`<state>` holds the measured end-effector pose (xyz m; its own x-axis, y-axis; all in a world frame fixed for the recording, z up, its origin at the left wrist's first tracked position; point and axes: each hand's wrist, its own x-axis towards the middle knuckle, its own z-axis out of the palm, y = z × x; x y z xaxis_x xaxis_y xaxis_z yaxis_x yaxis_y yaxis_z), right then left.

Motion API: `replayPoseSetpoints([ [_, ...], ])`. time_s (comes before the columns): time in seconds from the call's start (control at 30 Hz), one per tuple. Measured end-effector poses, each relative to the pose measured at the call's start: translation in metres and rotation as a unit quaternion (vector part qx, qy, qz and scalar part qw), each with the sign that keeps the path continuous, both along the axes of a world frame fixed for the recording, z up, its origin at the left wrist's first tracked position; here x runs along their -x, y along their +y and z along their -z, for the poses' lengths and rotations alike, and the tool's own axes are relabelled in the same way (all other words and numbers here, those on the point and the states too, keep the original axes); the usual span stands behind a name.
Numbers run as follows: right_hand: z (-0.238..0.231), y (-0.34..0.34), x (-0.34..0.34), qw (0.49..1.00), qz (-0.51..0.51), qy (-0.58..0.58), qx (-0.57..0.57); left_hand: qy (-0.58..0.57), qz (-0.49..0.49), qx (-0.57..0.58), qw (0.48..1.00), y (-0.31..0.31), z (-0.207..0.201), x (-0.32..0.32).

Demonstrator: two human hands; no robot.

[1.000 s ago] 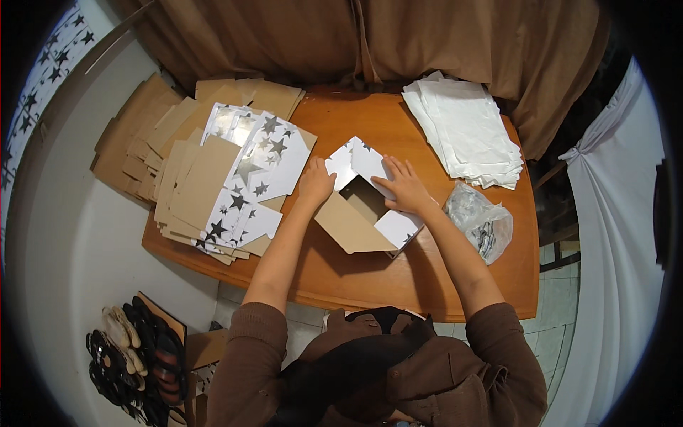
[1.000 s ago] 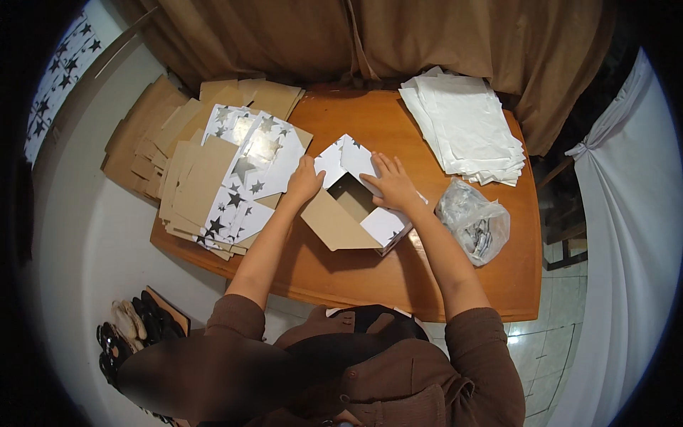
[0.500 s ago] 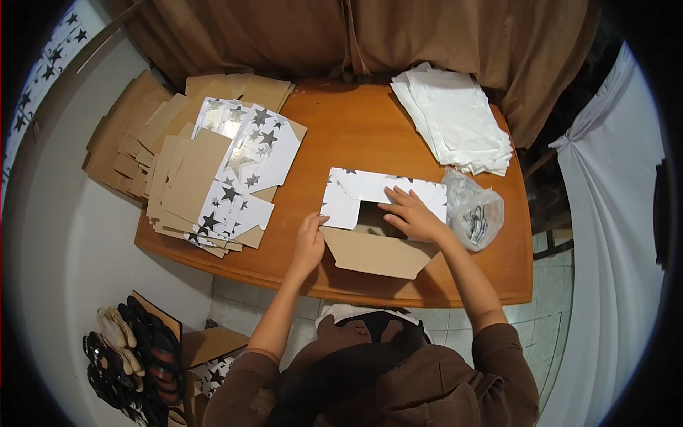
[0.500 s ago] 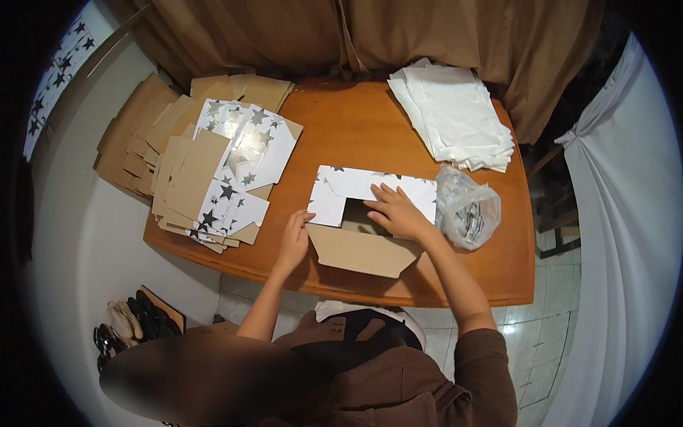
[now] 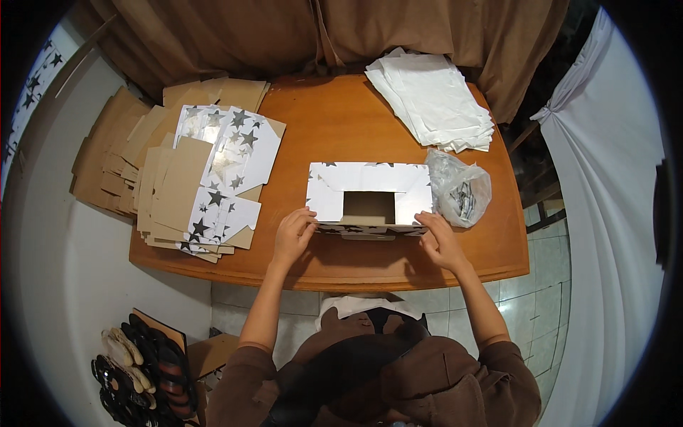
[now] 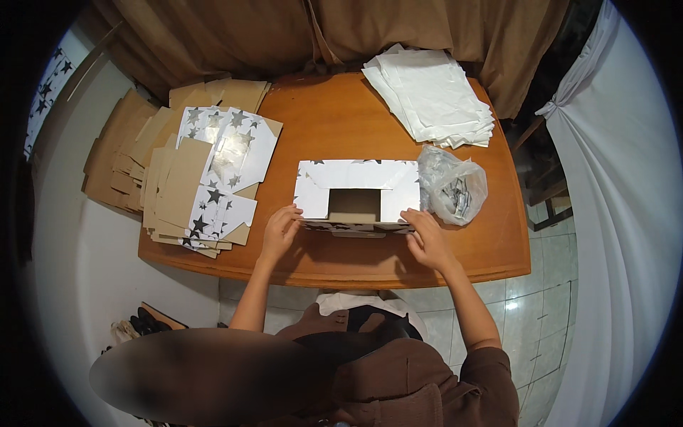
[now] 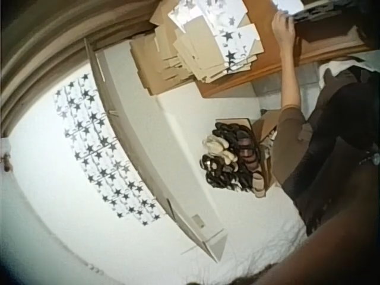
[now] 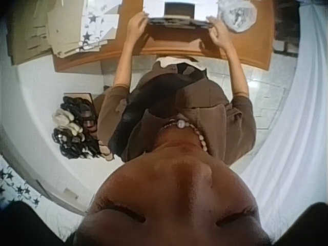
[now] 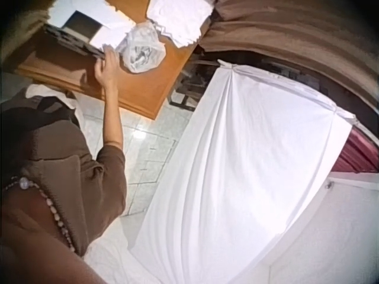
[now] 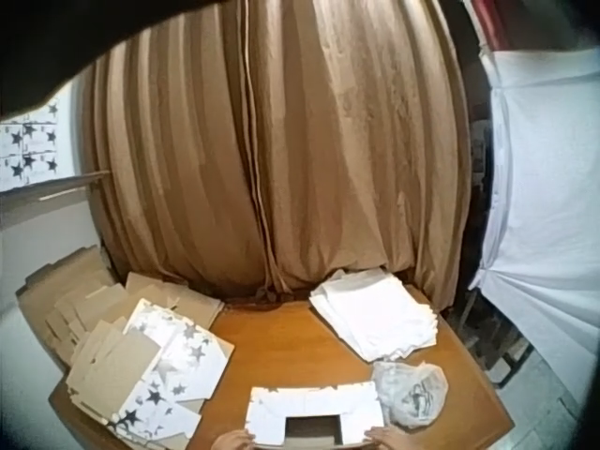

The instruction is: Folding cardboard shoe boxes and placing them on a storage shelf.

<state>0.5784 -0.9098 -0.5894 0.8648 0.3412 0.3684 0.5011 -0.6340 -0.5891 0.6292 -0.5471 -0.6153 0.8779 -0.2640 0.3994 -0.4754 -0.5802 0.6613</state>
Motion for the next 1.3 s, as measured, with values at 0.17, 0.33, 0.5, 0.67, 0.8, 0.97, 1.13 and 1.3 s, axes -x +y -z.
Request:
replayPoseSetpoints([
  [0.17, 0.022, 0.011, -0.007, 0.989, 0.102, 0.027, -0.099, -0.033, -0.066, -0.047, 0.996, -0.015, -0.004, -0.006],
  [0.33, 0.015, 0.036, -0.027, 0.952, 0.192, -0.238, 0.029, 0.043, -0.095, -0.103, 0.989, -0.030, -0.026, -0.015],
  [0.5, 0.006, 0.045, -0.033, 0.959, 0.082, -0.131, 0.237, -0.141, -0.017, -0.289, 0.947, -0.043, -0.016, -0.015],
  [0.67, 0.017, 0.044, -0.035, 0.959, 0.059, -0.085, 0.263, -0.079, -0.005, -0.259, 0.963, -0.054, 0.002, -0.008],
  [0.8, 0.018, 0.042, -0.036, 0.964, 0.051, -0.063, 0.254, -0.087, 0.003, -0.269, 0.959, -0.054, 0.003, -0.013],
  [0.97, 0.020, 0.039, -0.037, 0.964, 0.044, -0.031, 0.262, -0.051, 0.017, -0.268, 0.962, -0.054, 0.001, -0.014],
  [1.13, 0.004, 0.042, -0.034, 0.964, 0.043, -0.054, 0.257, -0.065, -0.005, -0.280, 0.958, -0.055, -0.001, -0.008],
  [1.3, 0.015, 0.028, -0.042, 0.978, 0.139, -0.036, 0.149, -0.006, -0.066, -0.163, 0.984, -0.050, -0.012, -0.017],
])
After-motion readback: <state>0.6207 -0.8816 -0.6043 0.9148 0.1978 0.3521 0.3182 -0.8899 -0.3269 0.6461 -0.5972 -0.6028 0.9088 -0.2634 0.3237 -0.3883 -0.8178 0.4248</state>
